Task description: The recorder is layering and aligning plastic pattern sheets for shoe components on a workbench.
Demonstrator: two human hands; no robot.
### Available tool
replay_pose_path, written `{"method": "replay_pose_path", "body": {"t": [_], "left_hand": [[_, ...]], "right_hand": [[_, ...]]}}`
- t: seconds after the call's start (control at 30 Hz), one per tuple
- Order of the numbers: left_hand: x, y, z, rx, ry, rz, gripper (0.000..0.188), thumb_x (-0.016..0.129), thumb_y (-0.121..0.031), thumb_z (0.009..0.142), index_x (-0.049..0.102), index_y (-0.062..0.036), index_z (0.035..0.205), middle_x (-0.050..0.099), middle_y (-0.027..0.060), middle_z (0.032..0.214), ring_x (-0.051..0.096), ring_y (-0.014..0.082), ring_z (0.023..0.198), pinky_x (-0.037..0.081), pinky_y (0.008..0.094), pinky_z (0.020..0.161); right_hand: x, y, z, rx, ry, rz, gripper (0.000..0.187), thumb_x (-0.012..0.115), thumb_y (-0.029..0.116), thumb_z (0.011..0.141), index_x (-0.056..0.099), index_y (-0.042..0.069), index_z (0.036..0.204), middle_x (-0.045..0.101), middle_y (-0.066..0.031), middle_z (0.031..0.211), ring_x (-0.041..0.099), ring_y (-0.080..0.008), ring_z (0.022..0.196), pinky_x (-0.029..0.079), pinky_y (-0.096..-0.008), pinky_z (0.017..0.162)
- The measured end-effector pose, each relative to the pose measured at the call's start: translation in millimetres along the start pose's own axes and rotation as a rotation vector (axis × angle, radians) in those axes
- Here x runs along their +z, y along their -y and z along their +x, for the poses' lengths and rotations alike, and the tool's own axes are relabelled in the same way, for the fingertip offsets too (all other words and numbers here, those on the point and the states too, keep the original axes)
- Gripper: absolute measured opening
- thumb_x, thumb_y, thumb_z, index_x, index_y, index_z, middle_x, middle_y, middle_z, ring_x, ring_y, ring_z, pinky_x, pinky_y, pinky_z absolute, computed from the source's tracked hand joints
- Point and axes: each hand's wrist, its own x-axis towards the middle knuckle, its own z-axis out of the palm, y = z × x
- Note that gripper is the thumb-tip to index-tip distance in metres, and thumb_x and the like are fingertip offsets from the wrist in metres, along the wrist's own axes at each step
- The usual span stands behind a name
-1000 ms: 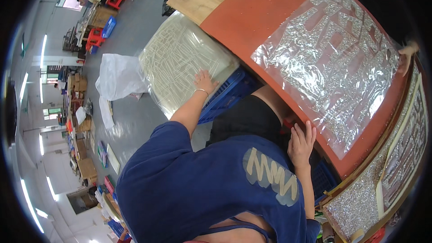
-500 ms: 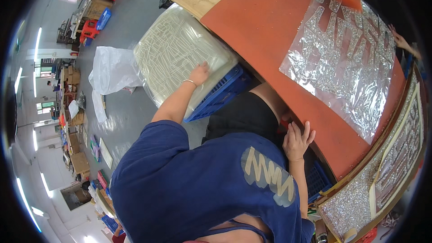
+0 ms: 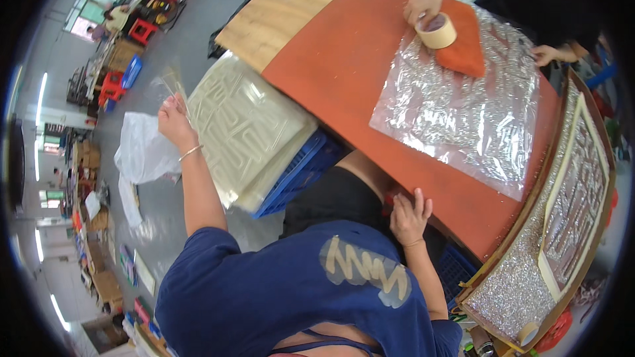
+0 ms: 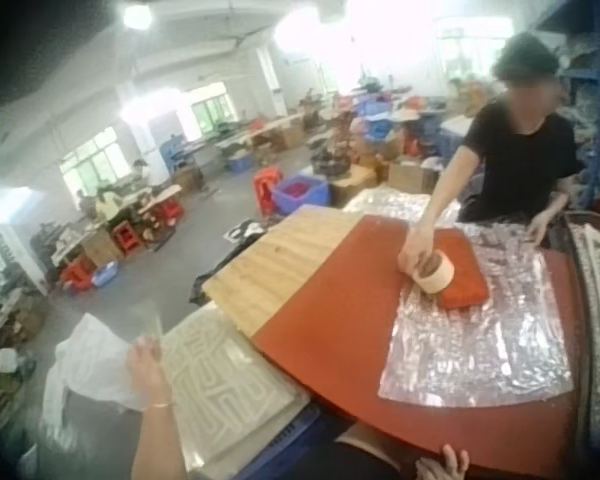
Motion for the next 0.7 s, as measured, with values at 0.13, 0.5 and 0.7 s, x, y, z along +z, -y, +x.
{"method": "replay_pose_path", "body": {"t": [0.13, 0.5, 0.7], "left_hand": [[74, -93, -93, 0.11, 0.353, 0.204, 0.025, 0.045, -0.015, 0.1, 0.057, 0.0062, 0.107, 0.066, 0.0122, 0.102, 0.062, 0.0165, 0.097, 0.049, 0.0274, 0.086], [130, -115, -337, 0.509, 1.339, -0.336, 0.024, 0.057, 0.0, 0.089, 0.058, 0.0063, 0.112, 0.062, 0.0215, 0.116, 0.062, 0.0337, 0.108, 0.053, 0.0369, 0.086], [111, -100, -386, 0.583, 1.442, -0.376, 0.027, 0.06, 0.003, 0.082, 0.057, 0.007, 0.108, 0.06, 0.0231, 0.119, 0.056, 0.0359, 0.116, 0.05, 0.0394, 0.094]], "right_hand": [[-26, 16, 18, 0.108, -0.111, 0.186, 0.022, 0.062, 0.008, 0.076, 0.066, 0.007, 0.098, 0.065, -0.0057, 0.104, 0.048, -0.0323, 0.123, 0.021, -0.0493, 0.11], [-78, -88, 185, 0.811, 0.163, 2.178, 0.068, 0.038, 0.05, 0.098, 0.034, -0.004, 0.139, 0.048, -0.0226, 0.133, 0.055, -0.0313, 0.114, 0.045, -0.0457, 0.097], [-75, -117, 257, 0.576, 0.502, 1.582, 0.066, 0.04, 0.052, 0.097, 0.038, 0.0, 0.138, 0.055, -0.0256, 0.125, 0.064, -0.0366, 0.099, 0.054, -0.0475, 0.083]]}}
